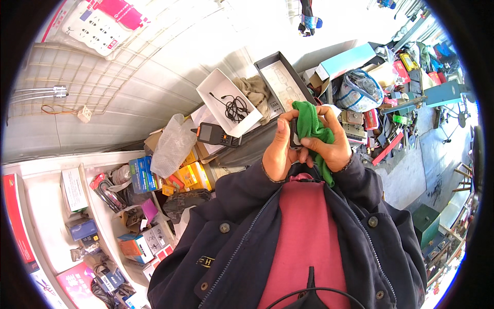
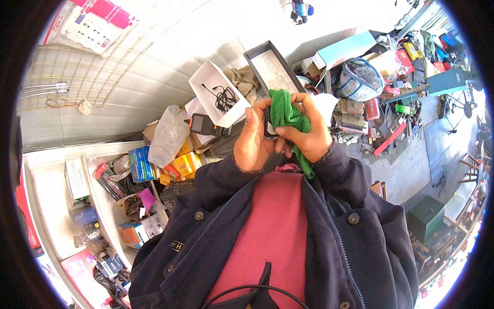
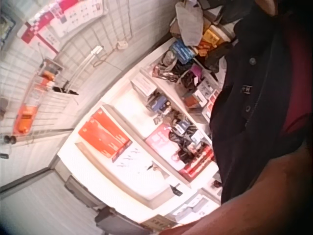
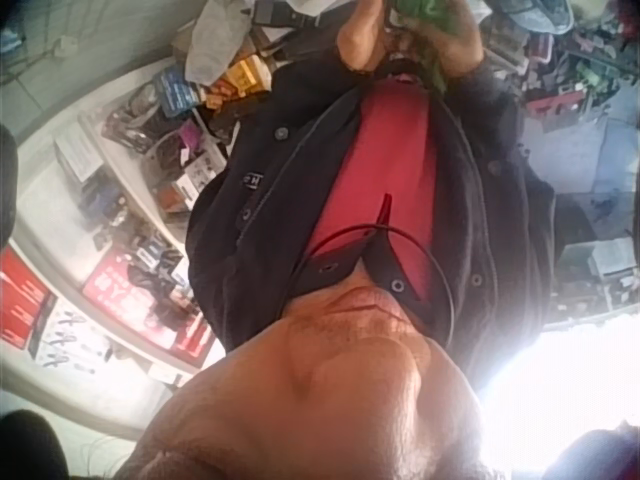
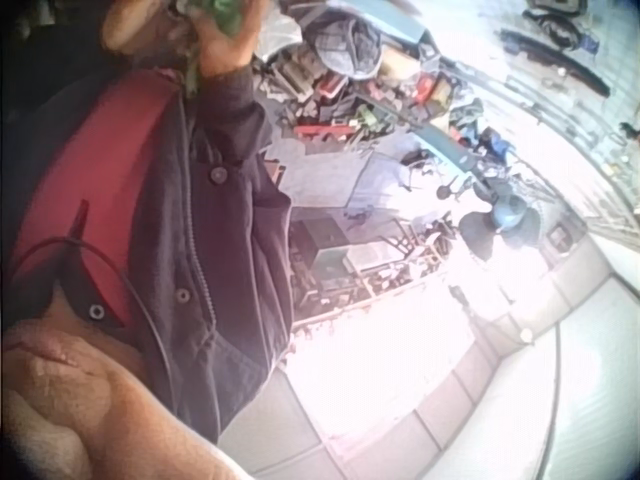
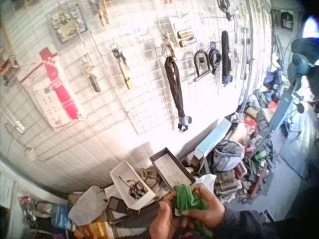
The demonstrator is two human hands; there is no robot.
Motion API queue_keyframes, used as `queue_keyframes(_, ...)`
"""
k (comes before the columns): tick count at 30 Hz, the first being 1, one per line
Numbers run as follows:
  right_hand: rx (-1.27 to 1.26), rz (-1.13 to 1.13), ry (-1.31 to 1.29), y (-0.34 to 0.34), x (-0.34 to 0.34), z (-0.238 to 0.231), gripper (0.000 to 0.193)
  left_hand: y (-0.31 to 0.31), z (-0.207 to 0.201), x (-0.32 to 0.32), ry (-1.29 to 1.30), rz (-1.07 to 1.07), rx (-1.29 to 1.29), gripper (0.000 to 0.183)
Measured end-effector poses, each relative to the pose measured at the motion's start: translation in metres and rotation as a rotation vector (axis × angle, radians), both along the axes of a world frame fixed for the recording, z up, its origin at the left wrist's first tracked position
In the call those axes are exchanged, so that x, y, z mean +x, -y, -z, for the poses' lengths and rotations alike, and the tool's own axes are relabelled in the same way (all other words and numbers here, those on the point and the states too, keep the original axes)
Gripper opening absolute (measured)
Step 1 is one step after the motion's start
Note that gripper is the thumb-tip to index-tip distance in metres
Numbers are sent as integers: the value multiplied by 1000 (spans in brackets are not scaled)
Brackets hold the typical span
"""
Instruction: The person wipes a white rectangular box with a green cloth, then wipes a small black electronic device with the same cloth. The person handles the items one at a time and places them back on the cluttered work surface.
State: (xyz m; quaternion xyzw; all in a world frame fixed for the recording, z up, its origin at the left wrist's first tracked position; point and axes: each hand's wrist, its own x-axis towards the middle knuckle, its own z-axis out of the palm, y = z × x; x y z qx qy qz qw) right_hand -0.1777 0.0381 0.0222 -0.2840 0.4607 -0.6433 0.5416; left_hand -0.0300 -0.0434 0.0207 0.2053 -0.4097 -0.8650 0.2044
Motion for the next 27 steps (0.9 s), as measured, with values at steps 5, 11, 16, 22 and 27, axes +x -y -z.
queue_keyframes(5, 3, 58, -248, 11, 0, 11, 54, 1, 4, -2, 26, 61, -14, 81)
queue_keyframes(11, 63, 4, -438, 7, -6, 11, 56, 1, 12, 1, -28, 44, 114, 87)
queue_keyframes(16, 4, -27, -274, 8, -6, 11, 50, 0, 15, 5, -11, 43, 127, 90)
queue_keyframes(22, 133, 35, -381, 15, -1, 16, 41, 3, 15, 3, -5, 60, 71, 87)
queue_keyframes(27, 107, 221, -265, 15, 2, 17, 26, 2, 18, -1, -93, 82, 111, 82)
